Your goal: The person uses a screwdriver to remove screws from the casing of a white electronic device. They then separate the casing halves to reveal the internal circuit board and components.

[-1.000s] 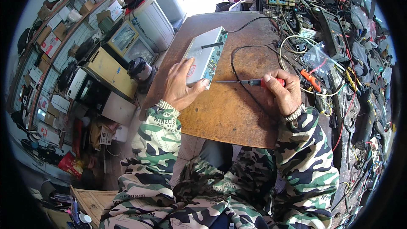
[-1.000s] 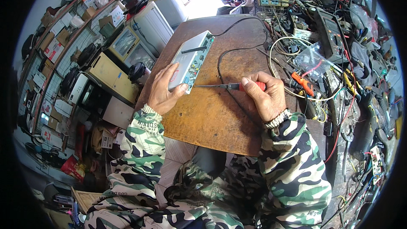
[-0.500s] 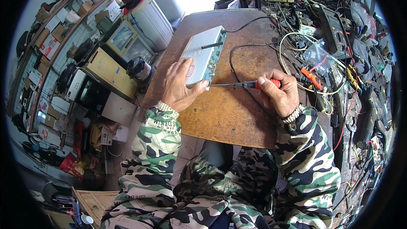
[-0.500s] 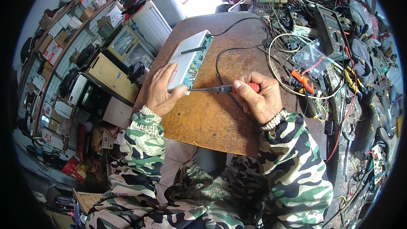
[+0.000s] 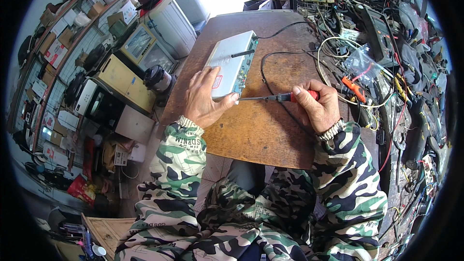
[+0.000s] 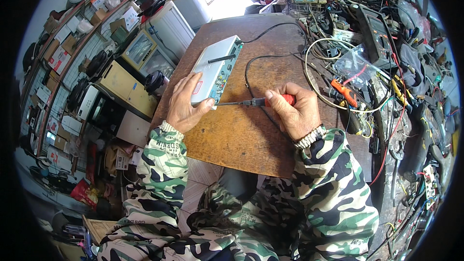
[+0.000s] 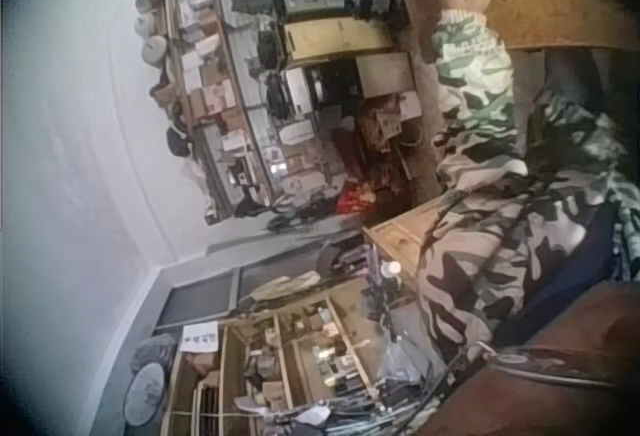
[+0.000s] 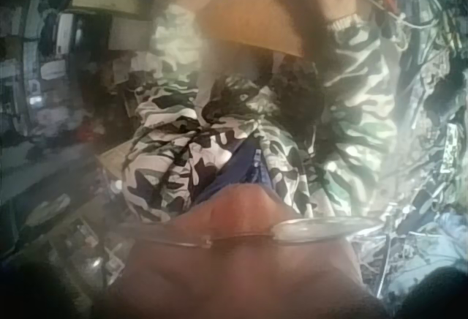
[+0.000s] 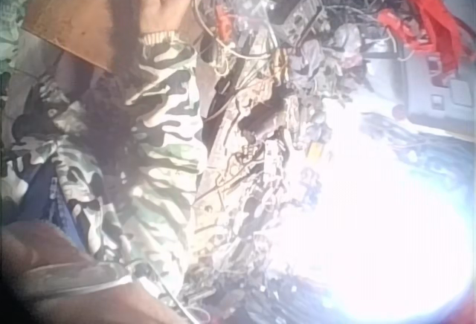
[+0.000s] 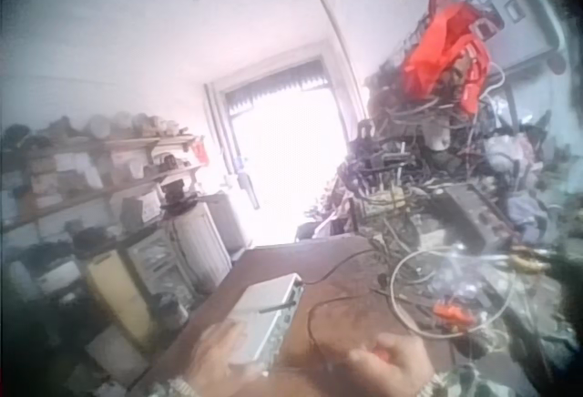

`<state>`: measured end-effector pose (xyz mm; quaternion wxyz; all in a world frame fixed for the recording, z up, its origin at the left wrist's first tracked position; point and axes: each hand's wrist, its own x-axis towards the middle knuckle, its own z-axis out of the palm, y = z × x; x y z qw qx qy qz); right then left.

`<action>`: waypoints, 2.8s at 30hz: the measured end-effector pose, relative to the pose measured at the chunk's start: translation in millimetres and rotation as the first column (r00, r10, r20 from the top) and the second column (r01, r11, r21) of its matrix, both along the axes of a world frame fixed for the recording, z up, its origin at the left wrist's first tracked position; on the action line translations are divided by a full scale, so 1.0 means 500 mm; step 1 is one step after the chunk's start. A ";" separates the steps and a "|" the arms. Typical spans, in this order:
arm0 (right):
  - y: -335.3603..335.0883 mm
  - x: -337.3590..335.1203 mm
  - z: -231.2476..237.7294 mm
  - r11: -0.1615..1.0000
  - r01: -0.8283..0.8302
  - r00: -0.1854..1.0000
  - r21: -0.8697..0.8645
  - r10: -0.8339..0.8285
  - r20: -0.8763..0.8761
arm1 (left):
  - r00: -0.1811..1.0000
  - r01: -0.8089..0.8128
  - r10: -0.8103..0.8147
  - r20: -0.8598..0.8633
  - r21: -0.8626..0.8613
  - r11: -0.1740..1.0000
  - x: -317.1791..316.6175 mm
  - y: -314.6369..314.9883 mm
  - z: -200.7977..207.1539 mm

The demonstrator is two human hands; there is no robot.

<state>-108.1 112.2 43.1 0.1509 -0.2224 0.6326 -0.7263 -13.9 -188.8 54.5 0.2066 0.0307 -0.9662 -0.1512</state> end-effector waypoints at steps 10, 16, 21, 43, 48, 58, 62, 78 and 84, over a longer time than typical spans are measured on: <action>-0.011 0.022 -0.003 0.994 0.075 0.983 0.077 -0.061 -0.174 | 0.999 -0.049 0.049 0.004 -0.038 0.998 0.008 0.008 0.011; 0.010 0.024 0.007 0.986 0.045 0.949 0.163 0.009 -0.316 | 0.999 -0.042 0.042 -0.005 -0.070 0.997 -0.005 -0.003 -0.008; -0.007 0.028 -0.009 0.994 0.015 0.785 0.109 0.055 -0.616 | 0.998 -0.065 0.065 -0.028 -0.015 0.998 -0.013 -0.009 -0.010; 0.013 0.044 -0.005 0.949 -0.057 0.994 0.309 0.084 -0.074 | 0.996 0.086 -0.083 0.045 -0.064 0.994 0.012 -0.046 -0.024; 0.015 0.034 -0.017 0.981 0.062 0.831 0.182 0.050 -0.554 | 0.991 0.100 -0.085 -0.100 0.156 0.983 0.016 -0.054 -0.019; 0.012 0.033 -0.030 0.988 0.019 0.925 0.154 0.041 -0.377 | 0.976 0.114 -0.029 -0.217 0.394 0.912 0.023 -0.064 -0.038; 0.020 0.033 -0.020 0.941 -0.024 0.998 0.339 0.044 -0.052 | 0.972 0.120 -0.012 -0.236 0.449 0.886 0.028 -0.067 -0.029; 0.012 0.033 -0.013 0.954 0.020 0.999 0.299 -0.007 -0.042 | 0.958 0.176 -0.012 -0.288 0.550 0.816 0.033 -0.089 -0.048; -0.002 0.032 -0.027 0.982 0.124 0.951 0.144 -0.076 -0.301 | 0.970 0.140 -0.017 -0.243 0.500 0.855 0.028 -0.075 -0.043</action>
